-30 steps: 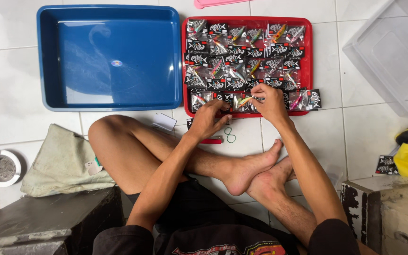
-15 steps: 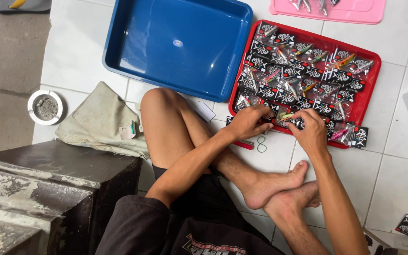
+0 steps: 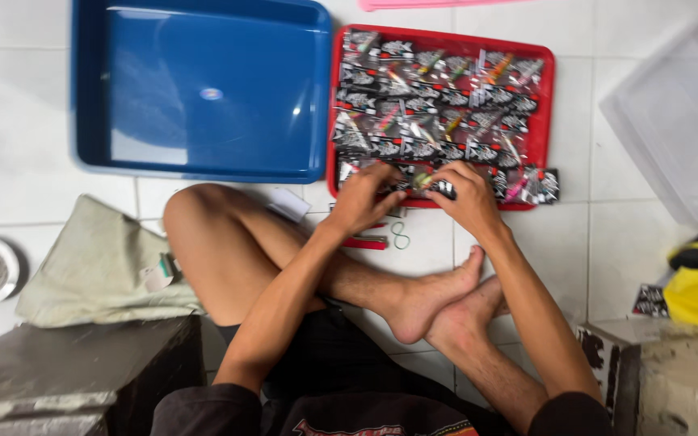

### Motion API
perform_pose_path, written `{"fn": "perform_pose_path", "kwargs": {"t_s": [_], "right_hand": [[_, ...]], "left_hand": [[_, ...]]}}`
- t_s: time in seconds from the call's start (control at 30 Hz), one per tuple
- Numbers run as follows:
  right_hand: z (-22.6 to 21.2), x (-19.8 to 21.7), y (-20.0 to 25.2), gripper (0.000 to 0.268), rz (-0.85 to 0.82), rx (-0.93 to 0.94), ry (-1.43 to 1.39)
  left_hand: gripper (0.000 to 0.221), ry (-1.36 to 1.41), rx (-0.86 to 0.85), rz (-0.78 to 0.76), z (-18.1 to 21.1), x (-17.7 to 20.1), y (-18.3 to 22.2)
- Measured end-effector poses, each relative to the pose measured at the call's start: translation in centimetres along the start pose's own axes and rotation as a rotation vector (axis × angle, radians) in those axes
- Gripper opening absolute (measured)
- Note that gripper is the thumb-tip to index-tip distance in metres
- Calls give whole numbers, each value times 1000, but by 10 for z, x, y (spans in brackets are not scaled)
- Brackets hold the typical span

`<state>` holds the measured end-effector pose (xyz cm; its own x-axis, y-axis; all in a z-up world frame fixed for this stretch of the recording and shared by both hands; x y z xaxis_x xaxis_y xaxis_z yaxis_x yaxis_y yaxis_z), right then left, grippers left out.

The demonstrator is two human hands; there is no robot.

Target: The person organizes fishing lures in plastic packaging by moving them between a blue tray and a red tray on the floor.

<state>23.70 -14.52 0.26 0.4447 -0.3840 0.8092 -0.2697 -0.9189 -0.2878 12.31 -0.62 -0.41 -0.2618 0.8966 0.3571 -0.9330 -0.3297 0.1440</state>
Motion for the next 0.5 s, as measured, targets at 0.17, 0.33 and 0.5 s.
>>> {"fn": "perform_pose_path", "kwargs": {"t_s": [0.17,0.33,0.5], "right_hand": [[16,-5,9,33,-35,-23,80],[14,2,5,29,-68,-66,65],[21,26,9,14,-54,-66,10]], "left_hand": [[30,-4,26,4,-10,-11,-4],[28,-35,54,15,-13,-13,-7],[20,-306,-103,98,1,-17,-6]]}}
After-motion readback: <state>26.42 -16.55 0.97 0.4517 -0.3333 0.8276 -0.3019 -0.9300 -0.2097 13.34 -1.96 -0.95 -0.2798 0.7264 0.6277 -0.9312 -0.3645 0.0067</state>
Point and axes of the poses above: each hand's wrist, its own y-axis away from the middle knuckle, its own x-axis out of the back of the hand, z = x × y, the point moved 10 cm from there along -y, towards the middle knuckle, and after that the axes turned 14 degrees about x, right-handed, at the moved point
